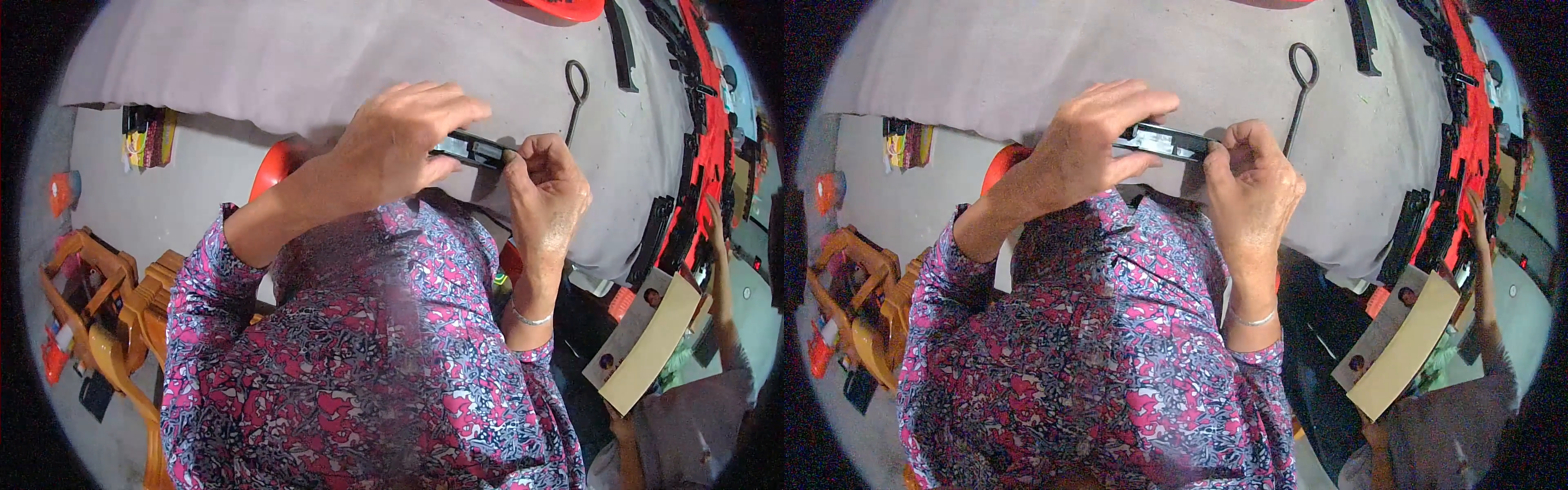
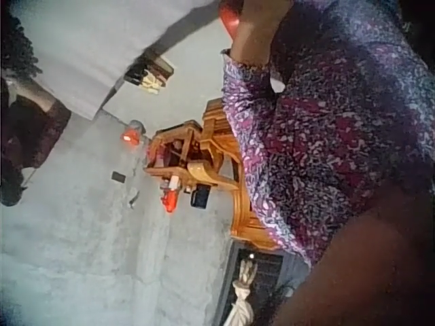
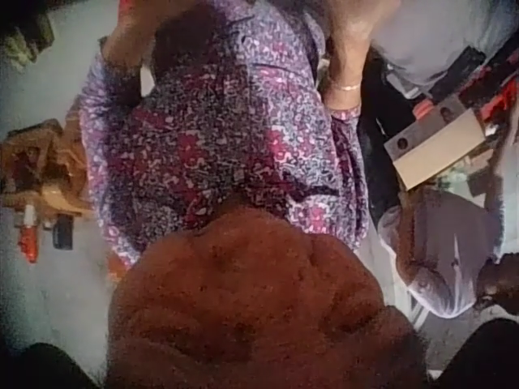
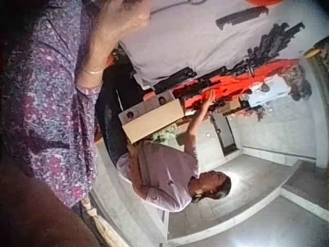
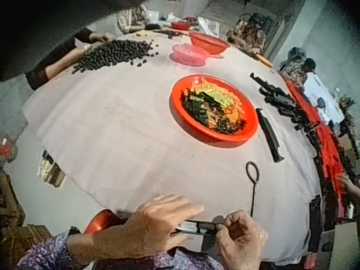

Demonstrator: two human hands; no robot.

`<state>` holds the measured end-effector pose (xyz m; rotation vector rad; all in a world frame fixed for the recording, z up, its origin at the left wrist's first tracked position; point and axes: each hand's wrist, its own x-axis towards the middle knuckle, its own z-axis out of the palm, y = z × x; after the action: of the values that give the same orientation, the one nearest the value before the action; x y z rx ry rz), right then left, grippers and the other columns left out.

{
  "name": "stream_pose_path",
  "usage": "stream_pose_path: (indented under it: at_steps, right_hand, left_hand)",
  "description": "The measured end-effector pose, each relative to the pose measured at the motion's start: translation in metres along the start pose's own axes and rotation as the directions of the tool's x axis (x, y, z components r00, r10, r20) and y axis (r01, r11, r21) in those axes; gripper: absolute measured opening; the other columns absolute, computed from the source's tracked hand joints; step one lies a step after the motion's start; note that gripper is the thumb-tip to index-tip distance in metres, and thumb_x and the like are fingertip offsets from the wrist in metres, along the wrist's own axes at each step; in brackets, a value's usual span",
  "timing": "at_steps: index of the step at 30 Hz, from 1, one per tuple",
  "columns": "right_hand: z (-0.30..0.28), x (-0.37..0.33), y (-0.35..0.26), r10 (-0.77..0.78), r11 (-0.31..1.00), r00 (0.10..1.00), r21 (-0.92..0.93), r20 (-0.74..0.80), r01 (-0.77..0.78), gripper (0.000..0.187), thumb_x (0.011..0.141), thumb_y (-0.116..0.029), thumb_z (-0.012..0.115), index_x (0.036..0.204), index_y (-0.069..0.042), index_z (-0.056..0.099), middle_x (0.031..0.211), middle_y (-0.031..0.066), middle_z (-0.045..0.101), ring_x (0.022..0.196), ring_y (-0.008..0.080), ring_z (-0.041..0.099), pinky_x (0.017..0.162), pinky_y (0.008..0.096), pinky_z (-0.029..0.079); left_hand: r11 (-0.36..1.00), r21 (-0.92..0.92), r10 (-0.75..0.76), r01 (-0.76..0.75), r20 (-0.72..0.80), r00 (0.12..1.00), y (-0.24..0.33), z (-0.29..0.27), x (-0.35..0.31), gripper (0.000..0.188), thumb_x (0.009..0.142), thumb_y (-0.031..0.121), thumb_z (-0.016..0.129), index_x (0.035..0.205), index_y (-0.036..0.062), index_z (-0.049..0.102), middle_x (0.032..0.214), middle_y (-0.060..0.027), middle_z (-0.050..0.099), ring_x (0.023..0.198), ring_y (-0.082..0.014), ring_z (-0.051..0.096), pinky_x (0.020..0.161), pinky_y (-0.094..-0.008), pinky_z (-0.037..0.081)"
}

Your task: The person installs internal components into black plastic housings using a metal hook tool, manipulating small plastic parts and metal springs from a red tray into the housings.

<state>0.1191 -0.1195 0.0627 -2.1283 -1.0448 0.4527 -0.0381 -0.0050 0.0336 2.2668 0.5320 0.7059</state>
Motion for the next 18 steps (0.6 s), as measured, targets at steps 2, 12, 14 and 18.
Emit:
stream_pose_path:
  at_steps: [2, 12, 14, 18]
  right_hand:
    - [-0.001, 0.000, -0.001, -0.018, 0.999, 1.000, -0.027, -0.016, 0.018, 0.007, 0.079, -0.005, 0.065, 0.083, -0.002, 0.059, 0.061, 0.0064, 0.058, 0.057, 0.0087, 0.055, 0.057, 0.0269, 0.046]
    - [0.000, 0.000, -0.004, -0.009, 0.999, 1.000, -0.044, -0.018, 0.008, 0.007, 0.078, -0.005, 0.065, 0.082, -0.002, 0.060, 0.064, 0.0113, 0.062, 0.056, 0.0208, 0.062, 0.058, 0.0321, 0.049]
    - [0.001, -0.001, -0.004, -0.002, 1.000, 1.000, -0.014, -0.025, 0.002, 0.007, 0.078, -0.005, 0.065, 0.081, -0.002, 0.060, 0.064, 0.0114, 0.062, 0.056, 0.0213, 0.062, 0.058, 0.0321, 0.049]
    - [0.001, -0.003, -0.002, -0.023, 1.000, 0.999, 0.005, -0.034, 0.023, 0.007, 0.077, -0.004, 0.065, 0.081, -0.002, 0.061, 0.065, 0.0114, 0.063, 0.057, 0.0200, 0.063, 0.058, 0.0319, 0.050]
  left_hand:
    - [1.000, 0.016, 0.022, -0.022, 0.026, 0.999, 0.008, -0.005, 0.003, 0.054, 0.065, 0.011, 0.080, 0.116, 0.0090, 0.064, 0.107, -0.0108, 0.067, 0.105, -0.0313, 0.060, 0.090, -0.0424, 0.047]
    - [0.906, 0.297, 0.270, -0.303, 0.147, 0.952, 0.005, 0.011, -0.011, 0.032, 0.084, 0.018, 0.059, 0.114, 0.0184, 0.070, 0.109, 0.0037, 0.063, 0.110, -0.0226, 0.059, 0.091, -0.0449, 0.044]
    - [0.867, 0.347, 0.329, -0.357, 0.139, 0.934, 0.003, 0.013, -0.015, 0.035, 0.083, 0.019, 0.060, 0.117, 0.0193, 0.069, 0.111, 0.0038, 0.062, 0.110, -0.0228, 0.059, 0.092, -0.0452, 0.044]
    - [0.861, 0.339, 0.367, -0.379, 0.101, 0.925, 0.001, 0.016, -0.015, 0.035, 0.083, 0.019, 0.060, 0.117, 0.0183, 0.068, 0.111, 0.0038, 0.061, 0.109, -0.0229, 0.059, 0.090, -0.0438, 0.046]
